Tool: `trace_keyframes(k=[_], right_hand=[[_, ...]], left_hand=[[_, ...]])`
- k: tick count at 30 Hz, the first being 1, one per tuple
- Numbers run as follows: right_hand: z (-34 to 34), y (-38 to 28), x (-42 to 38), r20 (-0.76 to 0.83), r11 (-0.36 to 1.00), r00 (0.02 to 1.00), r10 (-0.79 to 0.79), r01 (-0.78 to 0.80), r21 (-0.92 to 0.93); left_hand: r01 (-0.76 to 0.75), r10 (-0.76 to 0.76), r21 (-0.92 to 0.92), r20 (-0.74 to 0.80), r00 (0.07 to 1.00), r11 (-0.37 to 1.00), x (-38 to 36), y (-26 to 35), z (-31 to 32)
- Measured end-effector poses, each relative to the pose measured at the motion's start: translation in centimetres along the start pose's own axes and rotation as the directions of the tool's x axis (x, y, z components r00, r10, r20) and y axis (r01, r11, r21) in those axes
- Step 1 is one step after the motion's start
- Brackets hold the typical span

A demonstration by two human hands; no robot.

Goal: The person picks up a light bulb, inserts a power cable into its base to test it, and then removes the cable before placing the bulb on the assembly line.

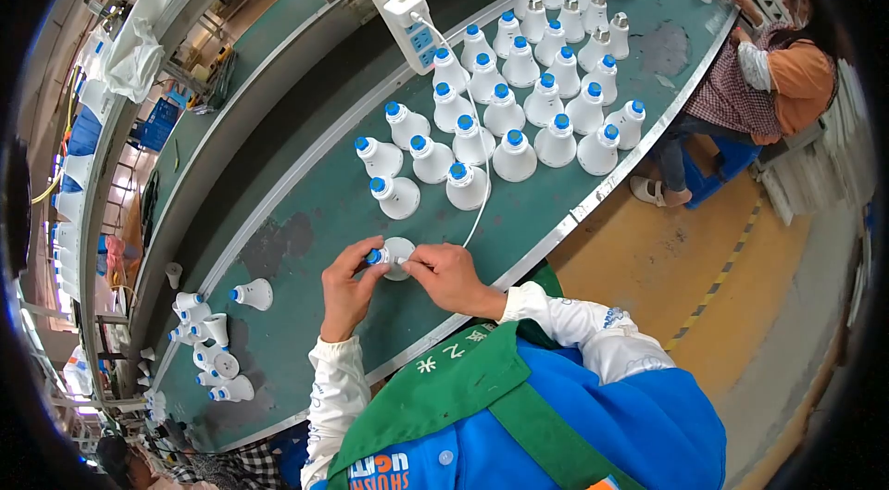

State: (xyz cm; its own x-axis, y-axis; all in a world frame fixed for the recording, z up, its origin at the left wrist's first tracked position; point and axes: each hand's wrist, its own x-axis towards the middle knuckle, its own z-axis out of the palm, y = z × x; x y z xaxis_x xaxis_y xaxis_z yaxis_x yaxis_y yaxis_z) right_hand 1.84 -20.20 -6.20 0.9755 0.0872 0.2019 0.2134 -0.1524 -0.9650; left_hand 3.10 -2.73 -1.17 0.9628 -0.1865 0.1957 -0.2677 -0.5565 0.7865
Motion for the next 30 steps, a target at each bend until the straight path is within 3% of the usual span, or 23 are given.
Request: trace_keyframes(k=[11, 18, 24, 30], right_hand=[[-0.9, 0.3, 0.8, 0.160, 0.990, 0.982, 0.097, -0.112, 0.090], [-0.5, -0.5, 1.0, 0.151, 0.973, 0.966, 0.211, -0.222, 0.061], [0.3, -0.1, 1.1, 0.116, 0.976, 0.971, 0.208, -0.214, 0.039], [0.0, 0.4, 1.5, 0.095, 0.999, 0.995, 0.032, -0.031, -0.004]], left_hand=[[-0.013, 0.013, -0.018, 0.025, 1.000, 1.000, 0.3, -0.3, -0.2], [-0.015, 0.014, 0.004, 0.039, 0.999, 1.000, 0.2, -0.5, -0.1], [-0.041, 0.040, 0.050, 0.020, 0.999, 0.998, 0.2, -0.1, 0.0], [-0.091, 0.094, 0.098, -0.024, 0.995, 0.991, -0.3, 0.0, 0.4]])
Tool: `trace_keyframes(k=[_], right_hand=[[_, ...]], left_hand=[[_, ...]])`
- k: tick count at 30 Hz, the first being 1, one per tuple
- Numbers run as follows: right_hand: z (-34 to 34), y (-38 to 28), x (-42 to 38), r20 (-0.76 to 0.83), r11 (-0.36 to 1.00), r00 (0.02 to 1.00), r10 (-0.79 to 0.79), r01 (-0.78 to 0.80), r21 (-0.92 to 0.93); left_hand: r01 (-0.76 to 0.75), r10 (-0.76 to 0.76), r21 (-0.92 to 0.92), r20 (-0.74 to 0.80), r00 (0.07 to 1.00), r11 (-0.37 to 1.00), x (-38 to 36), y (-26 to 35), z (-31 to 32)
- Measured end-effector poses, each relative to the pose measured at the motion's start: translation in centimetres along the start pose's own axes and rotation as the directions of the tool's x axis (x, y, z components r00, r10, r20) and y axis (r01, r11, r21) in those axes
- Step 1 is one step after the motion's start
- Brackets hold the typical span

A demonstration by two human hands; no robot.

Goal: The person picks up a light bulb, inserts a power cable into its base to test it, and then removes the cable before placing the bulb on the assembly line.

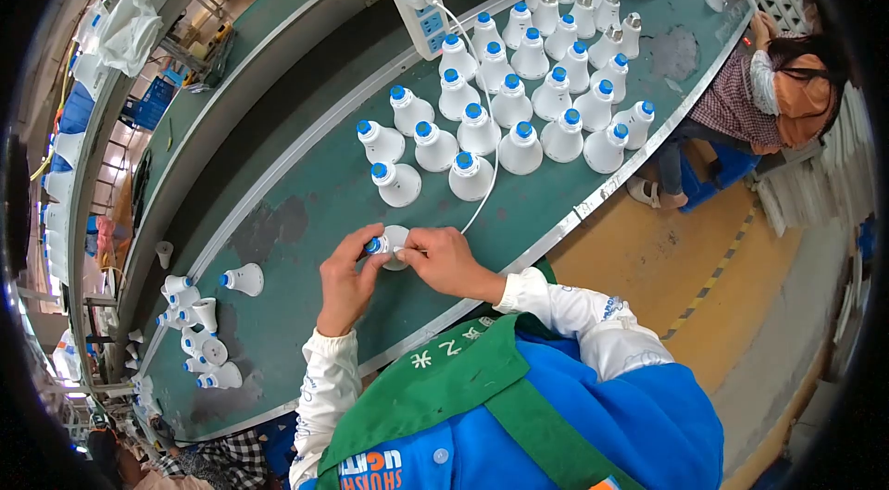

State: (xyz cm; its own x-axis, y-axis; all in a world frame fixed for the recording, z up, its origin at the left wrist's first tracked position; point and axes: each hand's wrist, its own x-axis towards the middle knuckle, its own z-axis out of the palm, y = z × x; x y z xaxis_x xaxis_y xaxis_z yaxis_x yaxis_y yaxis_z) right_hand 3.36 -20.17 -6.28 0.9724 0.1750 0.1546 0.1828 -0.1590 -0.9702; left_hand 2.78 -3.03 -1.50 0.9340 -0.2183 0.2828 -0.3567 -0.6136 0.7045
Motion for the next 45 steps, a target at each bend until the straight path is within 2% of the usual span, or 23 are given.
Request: trace_keyframes(k=[2, 3, 5, 6, 8, 12, 17, 24, 27, 29, 42, 45], right_hand=[[-0.6, 0.0, 0.2, 0.103, 0.990, 0.994, -0.027, 0.041, -0.137], [-0.8, -0.2, 0.0, 0.102, 0.990, 0.994, -0.032, 0.046, -0.133], [-1.5, -0.9, -0.3, 0.101, 0.951, 0.986, -0.130, 0.153, -0.269], [-1.5, -0.7, -0.4, 0.100, 0.950, 0.986, -0.134, 0.156, -0.269], [-1.4, 0.0, -0.8, 0.069, 0.898, 0.965, -0.255, 0.262, -0.354], [-1.1, 0.3, -1.0, 0.044, 0.886, 0.956, -0.290, 0.286, -0.364], [-1.3, 0.6, -1.1, 0.006, 0.874, 0.931, -0.364, 0.344, -0.344], [-3.5, 1.5, -2.0, -0.005, 0.861, 0.942, -0.335, 0.305, -0.407], [-3.8, 2.1, -2.8, -0.025, 0.836, 0.921, -0.388, 0.341, -0.430], [-3.6, 2.7, -3.1, -0.060, 0.828, 0.906, -0.419, 0.354, -0.436], [-3.7, 2.7, -2.9, -0.041, 0.835, 0.920, -0.390, 0.335, -0.437], [-3.9, 2.5, -3.0, -0.040, 0.831, 0.921, -0.388, 0.331, -0.447]], left_hand=[[0.054, -0.054, 0.019, -0.007, 0.999, 0.998, -0.2, 0.5, 0.2], [0.052, -0.052, 0.025, -0.008, 0.999, 0.998, -0.3, 0.6, 0.4], [-0.052, 0.061, 0.139, -0.061, 0.996, 0.989, -0.7, 0.6, 1.1], [-0.054, 0.064, 0.141, -0.063, 0.996, 0.989, -0.9, 0.7, 1.1], [0.027, -0.026, 0.114, -0.010, 1.000, 0.993, -1.2, 1.0, 1.4], [0.050, -0.050, 0.156, -0.003, 0.999, 0.986, -1.4, 0.9, 2.3], [-0.021, 0.042, 0.206, -0.099, 0.994, 0.978, -1.2, 0.3, 3.4], [-0.015, 0.033, 0.207, -0.082, 0.996, 0.978, -1.1, 0.2, 3.4], [-0.022, 0.041, 0.197, -0.091, 0.995, 0.980, -1.1, 0.4, 3.4], [-0.012, 0.034, 0.201, -0.108, 0.994, 0.980, -1.2, -0.1, 3.7], [0.033, -0.004, 0.210, -0.138, 0.990, 0.977, -1.5, -0.1, 4.1], [0.074, -0.064, 0.171, -0.065, 0.996, 0.982, -1.4, 0.6, 3.1]])
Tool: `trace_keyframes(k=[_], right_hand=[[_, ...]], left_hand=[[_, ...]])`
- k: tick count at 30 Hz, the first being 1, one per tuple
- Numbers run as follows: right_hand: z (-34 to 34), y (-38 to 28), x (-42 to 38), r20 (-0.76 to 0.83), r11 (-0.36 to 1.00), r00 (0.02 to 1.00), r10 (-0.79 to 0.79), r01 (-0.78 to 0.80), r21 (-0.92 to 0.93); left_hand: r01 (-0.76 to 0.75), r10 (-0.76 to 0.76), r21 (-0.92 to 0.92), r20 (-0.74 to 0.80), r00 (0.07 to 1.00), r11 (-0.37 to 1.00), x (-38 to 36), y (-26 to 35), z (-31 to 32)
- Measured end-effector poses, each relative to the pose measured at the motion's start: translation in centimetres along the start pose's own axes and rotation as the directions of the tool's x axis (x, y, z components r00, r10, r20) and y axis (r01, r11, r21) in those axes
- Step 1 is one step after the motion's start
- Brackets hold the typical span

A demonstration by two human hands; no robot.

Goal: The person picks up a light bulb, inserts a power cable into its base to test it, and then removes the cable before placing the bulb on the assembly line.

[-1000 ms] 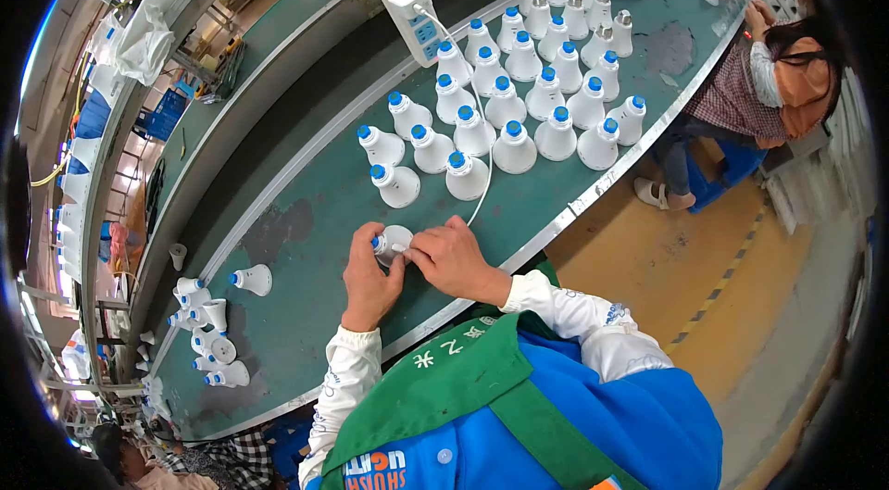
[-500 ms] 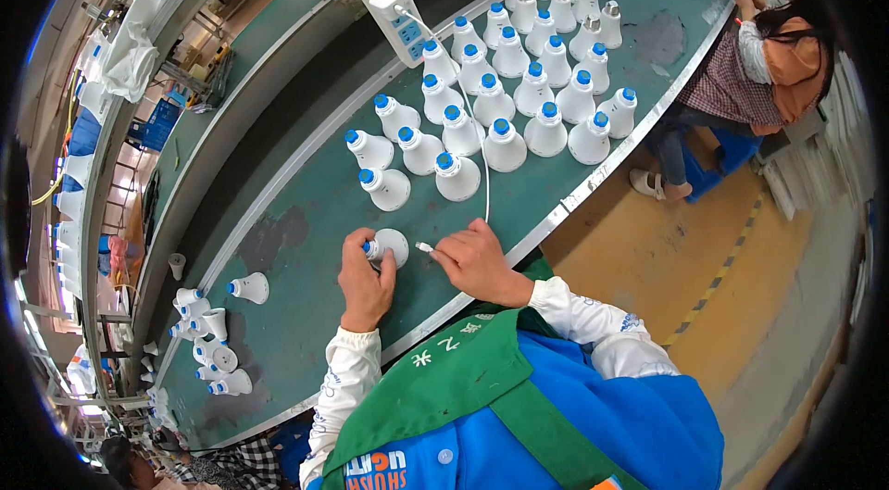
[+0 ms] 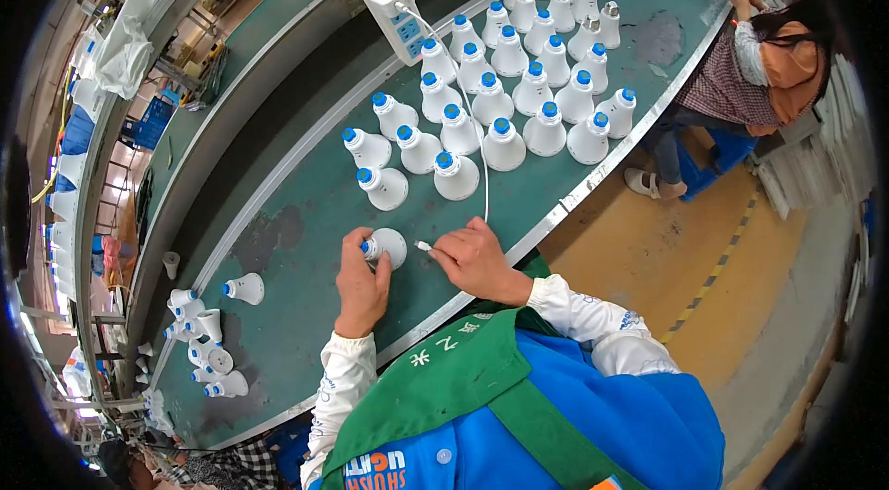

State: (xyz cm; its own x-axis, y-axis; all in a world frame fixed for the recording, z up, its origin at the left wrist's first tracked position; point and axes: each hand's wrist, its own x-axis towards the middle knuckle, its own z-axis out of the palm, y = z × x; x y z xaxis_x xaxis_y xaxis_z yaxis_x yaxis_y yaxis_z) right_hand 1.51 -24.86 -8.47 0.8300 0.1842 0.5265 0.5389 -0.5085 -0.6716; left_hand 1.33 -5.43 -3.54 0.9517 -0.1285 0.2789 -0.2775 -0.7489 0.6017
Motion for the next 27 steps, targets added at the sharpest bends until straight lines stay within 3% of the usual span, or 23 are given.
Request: trace_keyframes(k=[3, 4, 5, 7, 9, 11, 13, 20, 22, 27], right_hand=[[0.1, 0.0, 0.1, -0.010, 1.000, 1.000, -0.015, 0.016, 0.019], [0.0, 0.1, 0.0, 0.000, 1.000, 1.000, -0.005, 0.005, 0.015], [0.0, 0.1, 0.0, 0.010, 1.000, 1.000, 0.002, -0.002, 0.013], [0.0, 0.1, 0.1, 0.002, 0.999, 1.000, -0.018, 0.017, 0.028], [0.0, 0.0, 0.2, 0.023, 0.999, 1.000, 0.014, -0.015, 0.040], [-0.1, -0.1, 0.2, 0.043, 0.998, 0.999, 0.011, -0.014, 0.056], [-0.1, -0.2, 0.3, 0.041, 0.999, 0.999, 0.026, -0.027, 0.043], [-0.1, -0.1, 0.3, 0.062, 1.000, 0.998, 0.004, -0.004, 0.006], [-0.2, -0.2, 0.4, 0.080, 1.000, 0.997, 0.008, -0.008, 0.000], [-0.2, -0.2, 0.3, 0.098, 1.000, 0.995, 0.010, -0.008, -0.016]], left_hand=[[0.084, -0.076, -0.111, 0.072, 0.995, 0.990, 0.1, -0.1, -1.2], [0.194, -0.183, -0.405, 0.066, 0.981, 0.894, -0.2, -0.6, -1.3], [0.268, -0.280, -0.659, 0.090, 0.956, 0.702, -0.4, -1.2, -1.6], [0.207, -0.217, -0.669, 0.069, 0.974, 0.714, -0.8, -1.8, -2.7], [0.374, -0.402, -0.872, 0.235, 0.885, 0.315, -1.6, -1.2, -3.8], [0.359, -0.414, -0.894, 0.230, 0.881, 0.268, -2.0, -0.5, -4.4], [0.354, -0.354, -0.925, 0.288, 0.890, 0.136, -2.4, -0.1, -4.9], [0.342, -0.337, -0.914, 0.259, 0.905, 0.219, -3.0, 2.0, -5.8], [0.300, -0.296, -0.883, 0.197, 0.935, 0.361, -3.2, 2.1, -5.7], [0.265, -0.289, -0.854, 0.142, 0.947, 0.447, -3.5, 3.5, -6.0]])
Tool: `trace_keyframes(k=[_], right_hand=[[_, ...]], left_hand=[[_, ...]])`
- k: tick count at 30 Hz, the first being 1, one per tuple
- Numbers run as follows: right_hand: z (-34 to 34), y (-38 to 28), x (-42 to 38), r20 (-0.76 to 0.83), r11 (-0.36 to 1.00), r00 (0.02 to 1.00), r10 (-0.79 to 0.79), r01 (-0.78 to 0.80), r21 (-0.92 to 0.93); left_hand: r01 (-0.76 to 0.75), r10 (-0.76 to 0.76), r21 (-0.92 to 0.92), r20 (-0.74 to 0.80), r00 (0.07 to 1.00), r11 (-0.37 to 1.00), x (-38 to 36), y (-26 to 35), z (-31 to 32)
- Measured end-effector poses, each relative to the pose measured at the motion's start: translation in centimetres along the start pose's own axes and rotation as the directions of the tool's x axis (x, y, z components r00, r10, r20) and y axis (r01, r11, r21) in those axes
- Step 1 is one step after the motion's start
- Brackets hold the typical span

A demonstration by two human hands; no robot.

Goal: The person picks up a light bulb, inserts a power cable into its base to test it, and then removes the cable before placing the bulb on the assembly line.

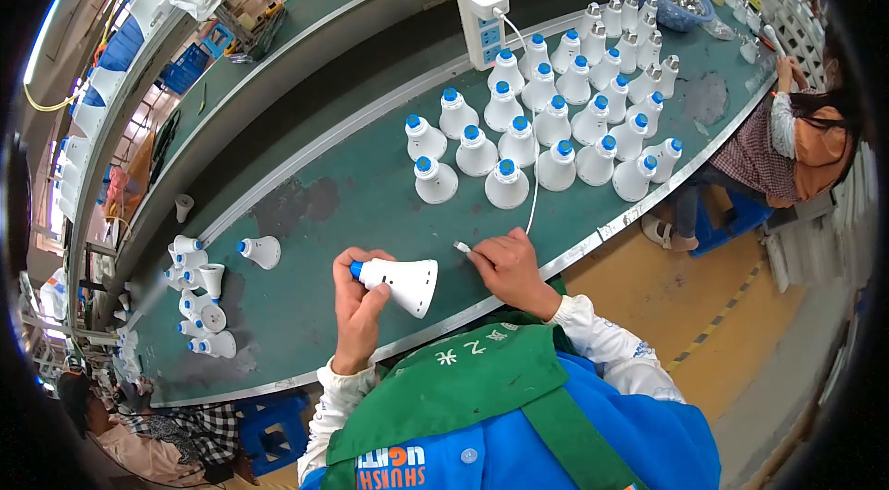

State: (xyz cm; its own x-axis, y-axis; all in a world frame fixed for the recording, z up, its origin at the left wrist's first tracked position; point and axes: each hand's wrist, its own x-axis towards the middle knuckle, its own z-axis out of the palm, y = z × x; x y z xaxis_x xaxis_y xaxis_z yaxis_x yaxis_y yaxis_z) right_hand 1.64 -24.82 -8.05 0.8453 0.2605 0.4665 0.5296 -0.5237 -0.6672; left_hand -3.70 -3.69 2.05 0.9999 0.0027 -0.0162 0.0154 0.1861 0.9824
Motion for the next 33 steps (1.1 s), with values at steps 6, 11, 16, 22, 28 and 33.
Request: trace_keyframes(k=[6, 11, 16, 22, 28, 33], right_hand=[[0.0, 0.0, -0.1, -0.002, 1.000, 1.000, -0.009, 0.009, -0.001], [-0.2, -0.4, 0.1, -0.011, 1.000, 1.000, -0.024, 0.024, -0.004], [0.5, 0.7, -0.1, 0.027, 0.999, 0.999, -0.035, 0.036, -0.032], [1.0, 1.0, -0.5, -0.017, 1.000, 1.000, -0.007, 0.007, -0.019], [1.5, 1.4, -0.9, -0.048, 0.998, 0.999, -0.026, 0.024, -0.056], [1.8, 2.3, -0.9, 0.066, 0.982, 0.994, 0.087, -0.074, -0.176]], left_hand=[[-0.039, 0.043, 0.131, -0.024, 0.999, 0.991, -0.4, -0.1, -0.1], [-0.003, 0.009, 0.138, -0.048, 0.999, 0.990, -0.5, 0.3, -0.4], [-0.009, 0.015, 0.042, -0.146, 0.989, 0.999, 0.6, -0.1, -3.8], [-0.010, 0.004, -0.016, -0.383, 0.924, 1.000, 0.4, 5.0, -10.3], [-0.167, 0.083, -0.066, -0.655, 0.751, 0.984, -0.1, 13.2, -21.5], [-0.166, 0.625, 0.616, -0.675, 0.393, 0.770, 1.5, 23.4, -32.4]])
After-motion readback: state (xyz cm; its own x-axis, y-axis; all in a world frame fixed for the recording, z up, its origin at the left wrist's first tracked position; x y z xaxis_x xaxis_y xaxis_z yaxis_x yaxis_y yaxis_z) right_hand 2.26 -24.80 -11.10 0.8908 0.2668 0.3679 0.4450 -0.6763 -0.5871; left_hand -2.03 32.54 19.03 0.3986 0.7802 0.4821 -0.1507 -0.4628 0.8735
